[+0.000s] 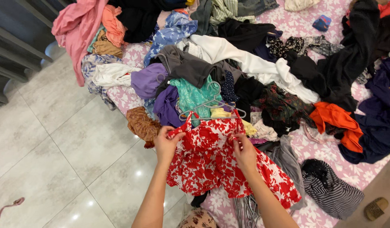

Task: The person opens a wardrobe, removes several empty hangers, and walks to a bed covered with clothes. They pick up individual garments, place them on hangers, and set the hung items aside on a nearby surface.

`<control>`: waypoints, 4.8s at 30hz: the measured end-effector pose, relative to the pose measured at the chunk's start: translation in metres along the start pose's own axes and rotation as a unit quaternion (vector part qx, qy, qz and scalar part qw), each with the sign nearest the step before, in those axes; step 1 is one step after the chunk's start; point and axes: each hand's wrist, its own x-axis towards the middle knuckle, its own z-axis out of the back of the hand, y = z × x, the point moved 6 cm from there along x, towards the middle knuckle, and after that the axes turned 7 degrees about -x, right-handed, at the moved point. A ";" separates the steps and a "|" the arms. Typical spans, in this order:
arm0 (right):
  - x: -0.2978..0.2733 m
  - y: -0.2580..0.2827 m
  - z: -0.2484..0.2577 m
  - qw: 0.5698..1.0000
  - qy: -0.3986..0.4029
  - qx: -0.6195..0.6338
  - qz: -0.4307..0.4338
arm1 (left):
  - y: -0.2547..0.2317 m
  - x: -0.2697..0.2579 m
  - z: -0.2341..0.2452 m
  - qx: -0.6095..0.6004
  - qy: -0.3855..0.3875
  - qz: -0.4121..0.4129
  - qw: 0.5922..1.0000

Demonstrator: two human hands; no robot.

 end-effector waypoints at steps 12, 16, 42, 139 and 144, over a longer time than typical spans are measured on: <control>-0.042 0.057 -0.027 0.988 0.029 0.143 0.048 | 0.048 -0.067 -0.115 -0.330 0.134 0.082 0.931; -0.039 0.056 -0.033 0.976 0.094 0.197 0.003 | 0.055 -0.065 -0.123 -0.365 0.164 0.121 0.908; -0.020 0.061 -0.034 0.990 0.093 0.109 -0.003 | 0.027 -0.080 -0.098 -0.179 -0.016 0.012 0.984; -0.014 0.036 -0.039 0.982 0.097 0.164 0.016 | 0.041 -0.060 -0.127 -0.282 0.206 0.016 0.937; -0.010 0.006 -0.050 0.962 0.100 0.246 -0.066 | 0.048 -0.046 -0.128 -0.164 0.326 0.063 0.929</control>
